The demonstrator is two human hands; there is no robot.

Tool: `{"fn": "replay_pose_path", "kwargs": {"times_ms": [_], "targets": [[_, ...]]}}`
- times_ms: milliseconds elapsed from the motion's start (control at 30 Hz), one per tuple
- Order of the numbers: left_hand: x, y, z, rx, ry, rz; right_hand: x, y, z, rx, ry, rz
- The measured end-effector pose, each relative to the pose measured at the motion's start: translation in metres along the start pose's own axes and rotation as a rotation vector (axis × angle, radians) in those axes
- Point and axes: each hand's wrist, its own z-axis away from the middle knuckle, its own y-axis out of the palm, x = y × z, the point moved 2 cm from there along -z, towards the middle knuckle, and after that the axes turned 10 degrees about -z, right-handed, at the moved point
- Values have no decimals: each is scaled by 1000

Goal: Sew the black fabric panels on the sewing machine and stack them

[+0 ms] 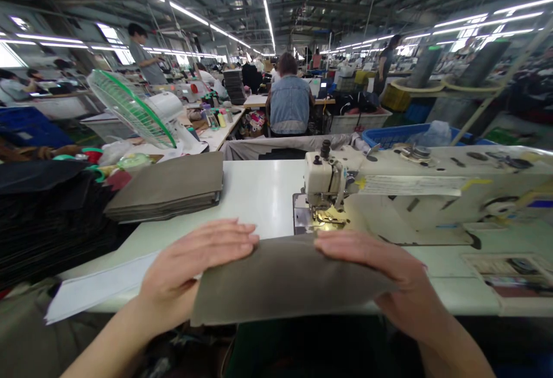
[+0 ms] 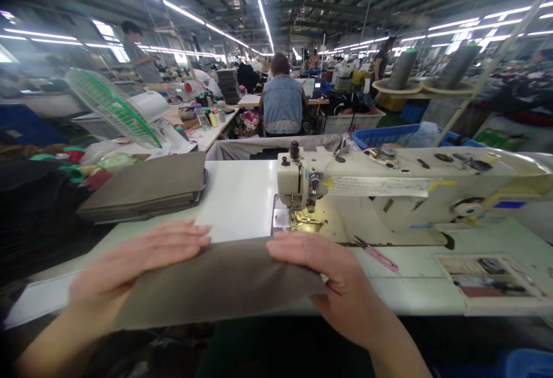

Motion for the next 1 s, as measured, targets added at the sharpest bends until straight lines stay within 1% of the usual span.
{"fn": "replay_pose_path", "kwargs": {"times_ms": [33,67,133,167,233,300,367,433,467,533,600,667,700,767,933,1000], "targets": [[3,9,12,117,56,82,-7,3,11,111,100,-22],[5,20,24,234,87,163,-14,7,22,189,207,-35],[8,44,47,408,62,269,-27,16,42,307,395,-55],[8,54,55,456,31,303,-32,20,49,353,464,-80],[6,69,65,503,-40,356,-39,27,56,382,541,-134],[6,75,62,532,-146,360,-48,29,52,332,569,-163],[7,78,46,523,-254,306,-62,27,43,193,576,-121],[12,84,23,441,-328,229,-83,24,34,-15,561,-9],[15,89,10,384,-353,194,-94,23,31,-91,546,46],[23,106,-12,313,-402,127,-116,26,30,-248,563,175],[30,126,-27,318,-431,40,-132,30,33,-390,602,295],[34,141,-32,350,-426,-56,-139,35,37,-484,600,345],[34,145,-32,363,-416,-98,-140,36,39,-500,586,338],[33,145,-25,376,-411,-151,-136,38,41,-475,565,299],[32,130,-1,387,-487,-171,-120,39,36,-249,542,253],[33,127,4,377,-508,-171,-117,40,34,-212,529,245]]}}
